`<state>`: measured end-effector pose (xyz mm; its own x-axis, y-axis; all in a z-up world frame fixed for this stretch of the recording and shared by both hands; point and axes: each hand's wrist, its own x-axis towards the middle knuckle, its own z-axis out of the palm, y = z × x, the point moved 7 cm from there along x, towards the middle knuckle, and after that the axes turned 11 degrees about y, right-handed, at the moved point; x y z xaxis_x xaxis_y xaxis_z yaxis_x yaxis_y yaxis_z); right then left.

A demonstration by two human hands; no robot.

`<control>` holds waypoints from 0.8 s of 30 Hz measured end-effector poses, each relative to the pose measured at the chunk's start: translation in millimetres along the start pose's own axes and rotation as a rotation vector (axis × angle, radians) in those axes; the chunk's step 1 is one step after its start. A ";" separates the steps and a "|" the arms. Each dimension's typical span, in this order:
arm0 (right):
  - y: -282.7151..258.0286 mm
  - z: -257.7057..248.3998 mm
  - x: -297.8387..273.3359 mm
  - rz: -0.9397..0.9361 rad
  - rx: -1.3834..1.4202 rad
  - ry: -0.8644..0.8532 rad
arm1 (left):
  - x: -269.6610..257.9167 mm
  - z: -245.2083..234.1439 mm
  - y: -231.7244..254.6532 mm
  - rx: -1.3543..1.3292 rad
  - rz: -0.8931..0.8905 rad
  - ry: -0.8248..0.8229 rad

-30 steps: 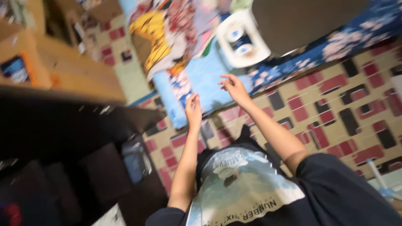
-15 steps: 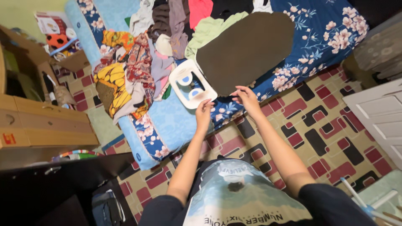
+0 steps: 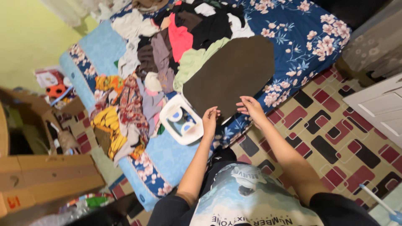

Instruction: The person folds several t-shirts on a small ironing board and places them into a wardrobe. They handle each shirt individually, smoothing and folding them before storing them in a cabinet.

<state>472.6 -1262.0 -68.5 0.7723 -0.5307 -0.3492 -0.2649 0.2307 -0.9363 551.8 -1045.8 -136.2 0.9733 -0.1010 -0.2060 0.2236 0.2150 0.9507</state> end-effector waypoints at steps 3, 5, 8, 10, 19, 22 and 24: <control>-22.2 -3.9 41.4 -0.008 0.000 0.000 | 31.6 26.2 6.5 0.012 -0.024 -0.010; -35.9 -4.4 69.5 -0.013 0.000 0.003 | 53.4 42.7 13.0 0.019 -0.024 -0.011; -47.3 -7.2 107.1 0.002 -0.001 0.016 | 85.6 62.6 21.5 0.005 -0.038 0.001; -49.4 -10.2 130.5 -0.004 0.032 0.008 | 106.2 72.9 25.6 0.006 -0.048 0.009; -33.4 -21.8 208.4 0.068 0.054 0.001 | 167.1 110.1 35.7 0.077 -0.065 0.016; -48.3 -23.8 245.2 0.056 0.028 -0.037 | 190.6 131.0 39.2 0.090 -0.073 0.045; -65.4 -21.2 277.8 0.042 0.022 -0.070 | 212.9 149.6 42.7 0.090 -0.073 0.073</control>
<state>692.2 -1441.9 -105.1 0.7996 -0.4616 -0.3842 -0.2857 0.2703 -0.9194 760.9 -1203.5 -104.8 0.9564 -0.0421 -0.2889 0.2919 0.1214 0.9487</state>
